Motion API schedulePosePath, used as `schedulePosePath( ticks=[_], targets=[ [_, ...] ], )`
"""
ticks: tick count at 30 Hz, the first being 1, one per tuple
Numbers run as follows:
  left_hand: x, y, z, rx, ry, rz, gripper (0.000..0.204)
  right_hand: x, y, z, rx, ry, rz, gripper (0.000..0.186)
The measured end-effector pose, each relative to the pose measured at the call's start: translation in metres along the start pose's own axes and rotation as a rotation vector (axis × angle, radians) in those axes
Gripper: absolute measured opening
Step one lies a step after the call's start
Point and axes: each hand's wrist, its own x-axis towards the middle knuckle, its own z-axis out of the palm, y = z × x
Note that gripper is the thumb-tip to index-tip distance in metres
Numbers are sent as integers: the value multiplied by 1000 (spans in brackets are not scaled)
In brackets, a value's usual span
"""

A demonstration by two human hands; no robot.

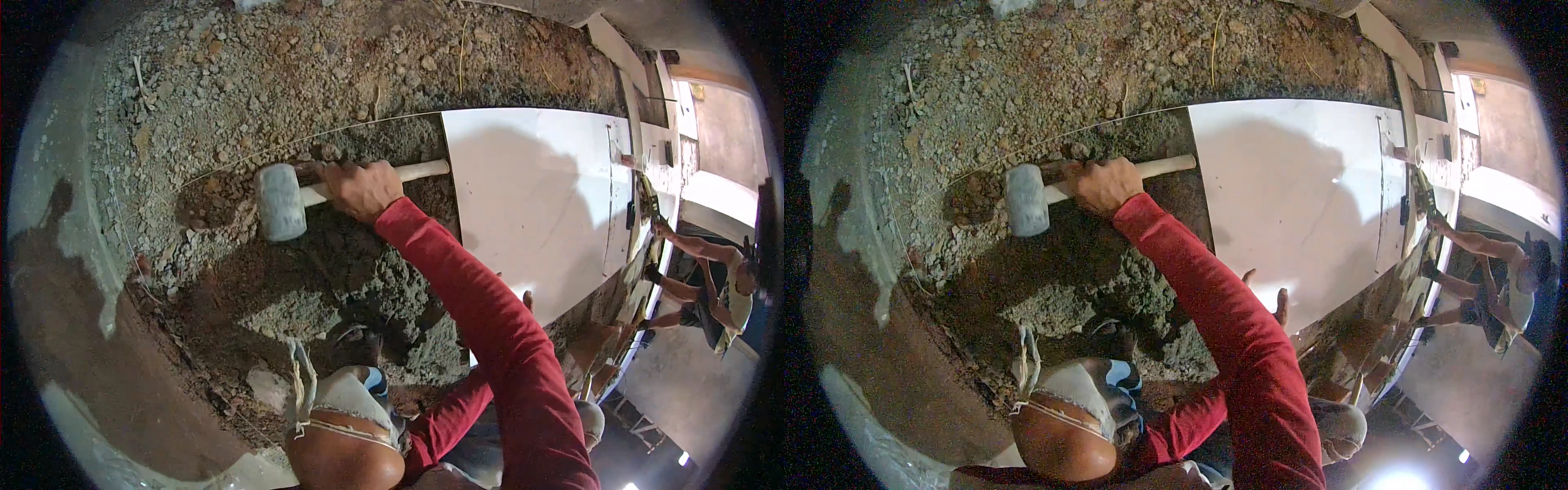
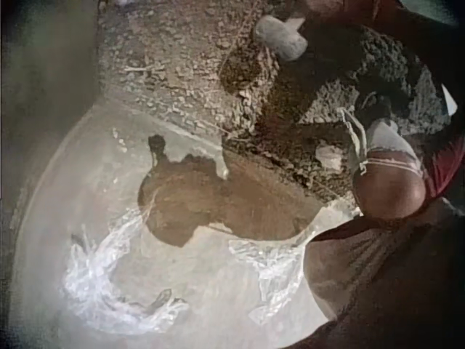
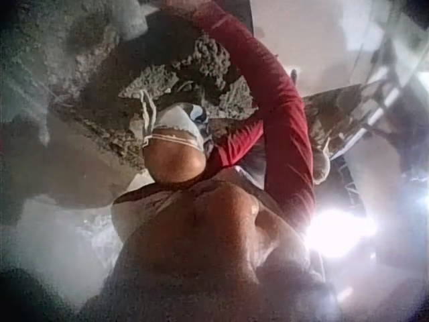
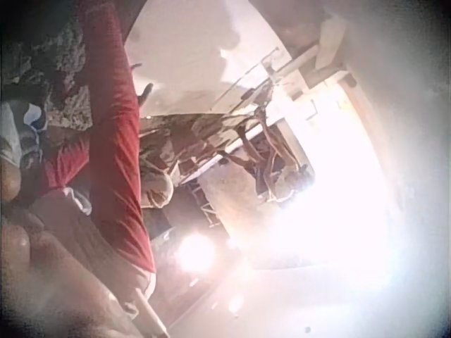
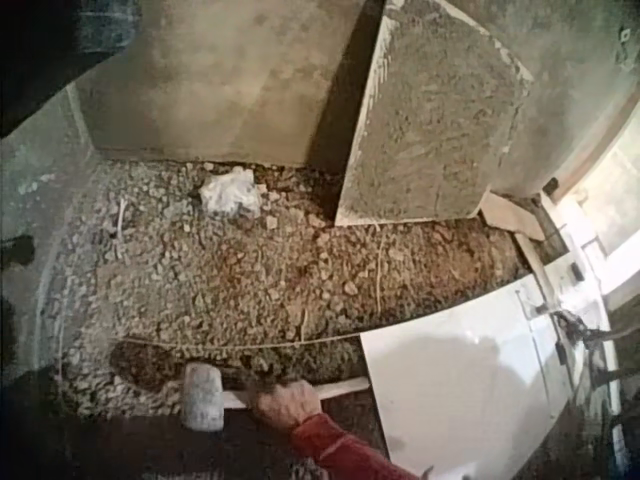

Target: The person prepares the ground with wet mortar using a trowel, places a large white floor tile onto the mortar, and then uses a rubber mallet to tap the tile into place before wiping the surface with a cloth.

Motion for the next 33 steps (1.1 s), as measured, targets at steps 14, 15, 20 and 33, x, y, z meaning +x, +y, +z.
schedulePosePath(
  ticks=[14,15,20,33],
  targets=[
    [-6,-7,-3,14,-10,-6,64,7,-9,-2,89,-65,43,18],
    [-6,-5,1,6,-13,0,64,7,-16,1,52,-36,19,18],
    [-9,-6,13,29,6,12,64,19,-76,-38,126,94,-12,24],
    [-21,-18,59,143,176,28,65,-263,52,-220,195,114,647,38]
  ],
)
